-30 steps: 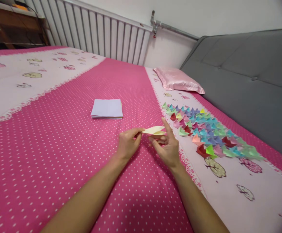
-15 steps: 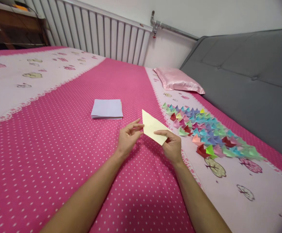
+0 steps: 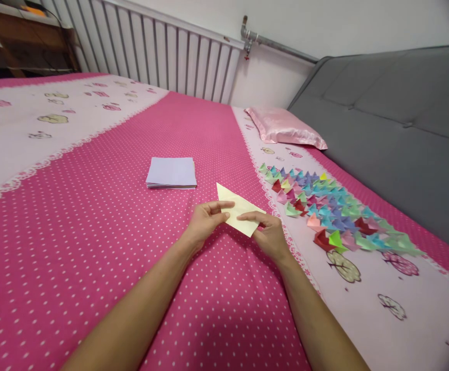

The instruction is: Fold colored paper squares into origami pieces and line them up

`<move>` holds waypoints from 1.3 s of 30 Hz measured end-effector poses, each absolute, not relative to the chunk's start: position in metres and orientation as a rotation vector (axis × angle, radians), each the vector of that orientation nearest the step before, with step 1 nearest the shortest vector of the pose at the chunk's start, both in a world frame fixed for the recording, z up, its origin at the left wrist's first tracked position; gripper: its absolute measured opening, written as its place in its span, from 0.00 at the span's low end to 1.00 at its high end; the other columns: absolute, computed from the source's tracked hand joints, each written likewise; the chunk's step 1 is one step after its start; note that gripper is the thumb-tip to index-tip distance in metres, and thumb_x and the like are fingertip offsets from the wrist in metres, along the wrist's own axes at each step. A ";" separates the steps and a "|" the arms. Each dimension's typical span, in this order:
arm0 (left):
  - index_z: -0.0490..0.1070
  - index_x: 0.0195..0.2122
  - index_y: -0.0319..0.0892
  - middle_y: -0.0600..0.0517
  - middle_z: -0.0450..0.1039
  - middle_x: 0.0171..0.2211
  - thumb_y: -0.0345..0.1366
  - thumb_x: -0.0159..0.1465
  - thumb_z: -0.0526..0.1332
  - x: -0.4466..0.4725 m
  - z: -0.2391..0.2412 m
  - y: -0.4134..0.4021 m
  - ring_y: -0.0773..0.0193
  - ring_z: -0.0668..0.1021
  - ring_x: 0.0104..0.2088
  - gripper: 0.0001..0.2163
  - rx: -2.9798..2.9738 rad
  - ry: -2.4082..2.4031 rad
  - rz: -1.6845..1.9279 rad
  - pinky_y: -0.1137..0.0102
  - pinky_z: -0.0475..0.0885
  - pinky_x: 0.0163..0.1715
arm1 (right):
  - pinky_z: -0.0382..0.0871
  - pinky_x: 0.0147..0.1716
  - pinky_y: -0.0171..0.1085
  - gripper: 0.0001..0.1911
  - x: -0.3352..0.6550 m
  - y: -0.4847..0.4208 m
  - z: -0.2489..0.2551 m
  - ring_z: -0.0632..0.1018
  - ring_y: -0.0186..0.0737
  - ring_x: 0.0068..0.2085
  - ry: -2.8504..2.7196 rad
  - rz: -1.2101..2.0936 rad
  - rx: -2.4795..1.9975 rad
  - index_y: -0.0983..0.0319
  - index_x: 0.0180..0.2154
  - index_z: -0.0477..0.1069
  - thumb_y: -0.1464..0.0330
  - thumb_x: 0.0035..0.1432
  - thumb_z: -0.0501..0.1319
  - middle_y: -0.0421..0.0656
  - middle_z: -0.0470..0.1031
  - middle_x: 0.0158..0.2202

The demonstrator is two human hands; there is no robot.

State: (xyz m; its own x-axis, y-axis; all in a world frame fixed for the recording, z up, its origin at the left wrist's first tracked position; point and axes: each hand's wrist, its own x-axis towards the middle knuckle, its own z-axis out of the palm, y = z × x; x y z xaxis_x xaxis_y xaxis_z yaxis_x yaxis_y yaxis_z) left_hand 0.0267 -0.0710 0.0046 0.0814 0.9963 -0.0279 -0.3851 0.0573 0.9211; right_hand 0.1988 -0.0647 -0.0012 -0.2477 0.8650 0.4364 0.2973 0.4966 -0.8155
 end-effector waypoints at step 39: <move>0.45 0.63 0.41 0.50 0.78 0.25 0.31 0.46 0.70 0.036 0.008 -0.075 0.66 0.78 0.24 0.46 0.985 0.917 1.392 0.74 0.71 0.26 | 0.70 0.30 0.34 0.28 0.185 -0.070 0.007 0.77 0.35 0.27 -1.210 0.891 -1.035 0.61 0.48 0.65 0.67 0.44 0.68 0.36 0.74 0.24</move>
State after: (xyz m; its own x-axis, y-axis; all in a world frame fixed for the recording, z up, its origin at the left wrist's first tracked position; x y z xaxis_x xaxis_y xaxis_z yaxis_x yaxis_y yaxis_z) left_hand 0.0364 -0.0747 0.0078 -0.0060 0.9985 0.0544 -0.3447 -0.0531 0.9372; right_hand 0.1846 -0.0702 0.0071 0.1518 0.9434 0.2950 -0.0020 0.2987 -0.9543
